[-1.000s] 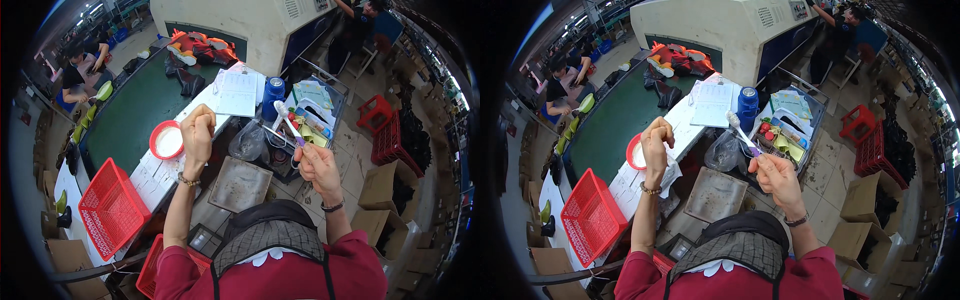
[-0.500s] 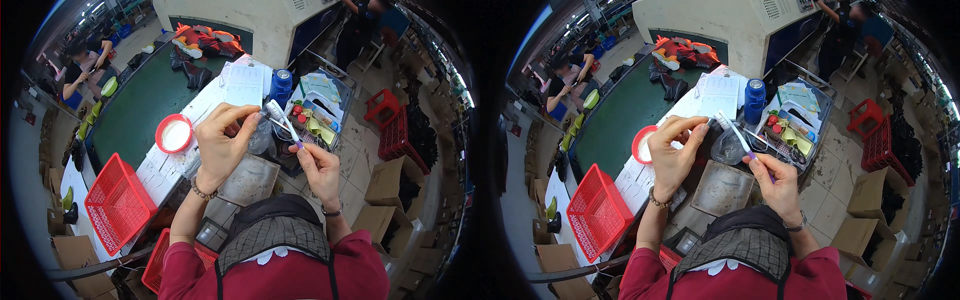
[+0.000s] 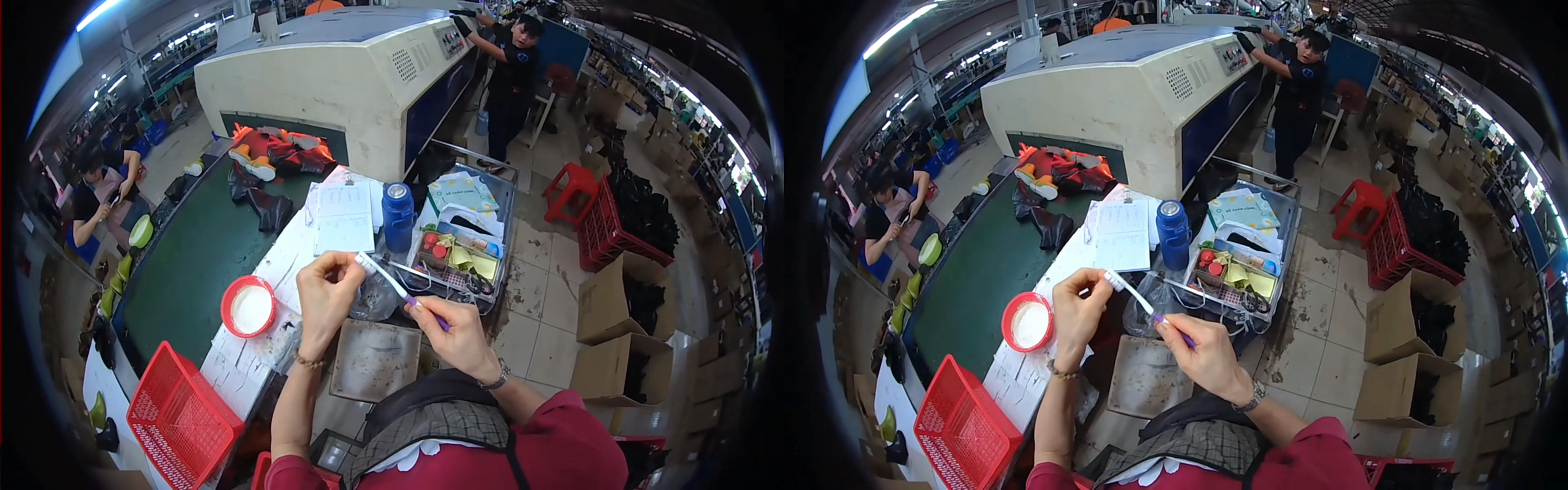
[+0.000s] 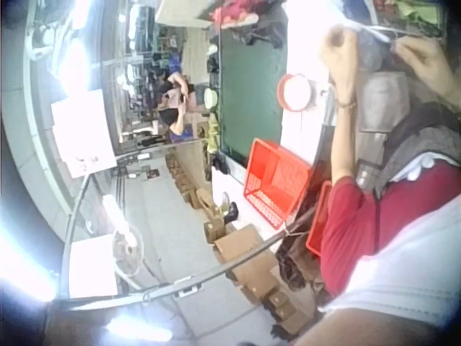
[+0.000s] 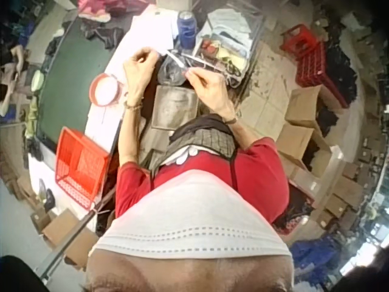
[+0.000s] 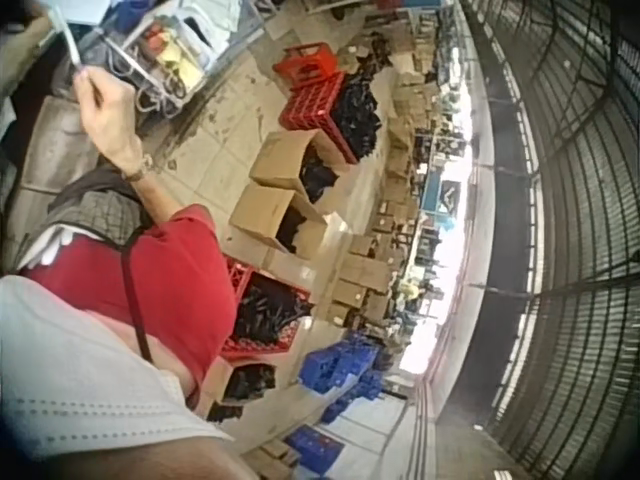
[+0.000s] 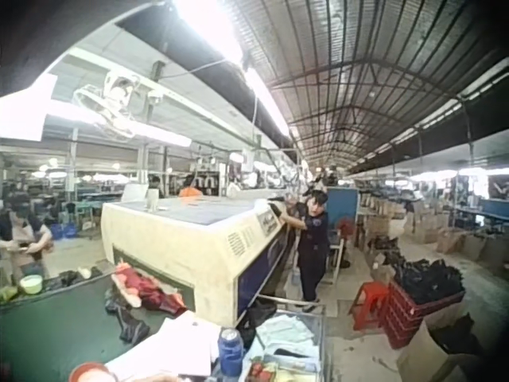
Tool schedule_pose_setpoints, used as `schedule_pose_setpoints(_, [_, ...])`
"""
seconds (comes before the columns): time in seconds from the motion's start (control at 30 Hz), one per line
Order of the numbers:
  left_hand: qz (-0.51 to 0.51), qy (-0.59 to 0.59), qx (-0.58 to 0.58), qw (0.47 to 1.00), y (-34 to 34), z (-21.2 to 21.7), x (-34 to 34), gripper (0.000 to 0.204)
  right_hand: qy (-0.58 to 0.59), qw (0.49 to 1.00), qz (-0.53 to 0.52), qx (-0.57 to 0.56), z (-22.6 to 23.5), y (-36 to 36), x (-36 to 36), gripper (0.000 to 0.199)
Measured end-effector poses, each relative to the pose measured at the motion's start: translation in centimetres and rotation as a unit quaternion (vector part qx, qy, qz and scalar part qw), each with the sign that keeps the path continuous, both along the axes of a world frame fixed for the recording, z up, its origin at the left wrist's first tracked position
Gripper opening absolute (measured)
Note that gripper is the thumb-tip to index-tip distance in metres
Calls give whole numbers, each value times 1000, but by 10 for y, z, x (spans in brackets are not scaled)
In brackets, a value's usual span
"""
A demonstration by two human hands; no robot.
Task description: The person applies white adhesive to the edges of black boot uppers using a toothbrush. They handle the boots one at a time, dipping the brush into a red bowl of glue and spreading it along the seams. The person then places the treated boots into a blue basket and later moves them to cardboard boxes.
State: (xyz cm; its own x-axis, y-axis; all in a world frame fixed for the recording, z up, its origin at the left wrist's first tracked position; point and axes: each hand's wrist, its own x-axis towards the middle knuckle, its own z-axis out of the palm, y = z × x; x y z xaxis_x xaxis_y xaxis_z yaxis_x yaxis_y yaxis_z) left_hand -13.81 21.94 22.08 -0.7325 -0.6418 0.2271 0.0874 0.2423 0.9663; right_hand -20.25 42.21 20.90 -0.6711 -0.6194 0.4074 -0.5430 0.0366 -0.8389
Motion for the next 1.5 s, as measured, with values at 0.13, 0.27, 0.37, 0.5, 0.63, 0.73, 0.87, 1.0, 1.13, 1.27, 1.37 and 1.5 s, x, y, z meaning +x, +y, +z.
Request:
schedule_pose_setpoints(0.13, [59,38,-104,992,2,-16,-14,8,-1,998,-13,55,-4,5,-2,18])
schedule_pose_setpoints(0.27, [213,55,-258,941,-37,-35,-22,14,-105,994,-3,-10,1,17,1,18])
schedule_pose_setpoints(0.37, [232,43,-141,961,-76,-33,-1,18,-322,944,34,-66,13,38,-6,29])
schedule_pose_setpoints(0.5, [80,77,-87,990,-38,-24,-1,28,-546,811,132,-163,-5,40,-25,36])
schedule_pose_setpoints(0.63, [7,75,-32,997,5,-25,-9,19,-585,768,186,-180,-10,30,-23,37])
schedule_pose_setpoints(0.73, [-41,56,-19,997,24,-14,-15,17,-558,796,172,-158,-9,24,-19,36])
schedule_pose_setpoints(0.87, [-47,52,-52,996,35,-2,-17,19,-502,844,128,-136,-8,14,-7,35])
schedule_pose_setpoints(1.0, [-32,45,-61,997,38,-3,-21,20,-395,911,68,-98,-11,10,3,31])
schedule_pose_setpoints(1.13, [-44,33,0,999,36,-5,-25,19,-147,987,-55,-22,-13,3,7,23])
schedule_pose_setpoints(1.27, [-56,14,21,998,27,-24,-31,15,-18,993,-101,53,-7,1,10,15])
schedule_pose_setpoints(1.37, [-69,10,82,994,22,-34,-41,13,40,990,-111,71,-10,-3,9,12])
schedule_pose_setpoints(1.5, [-25,27,119,992,14,-66,-52,17,63,990,-111,67,-18,-13,1,12])
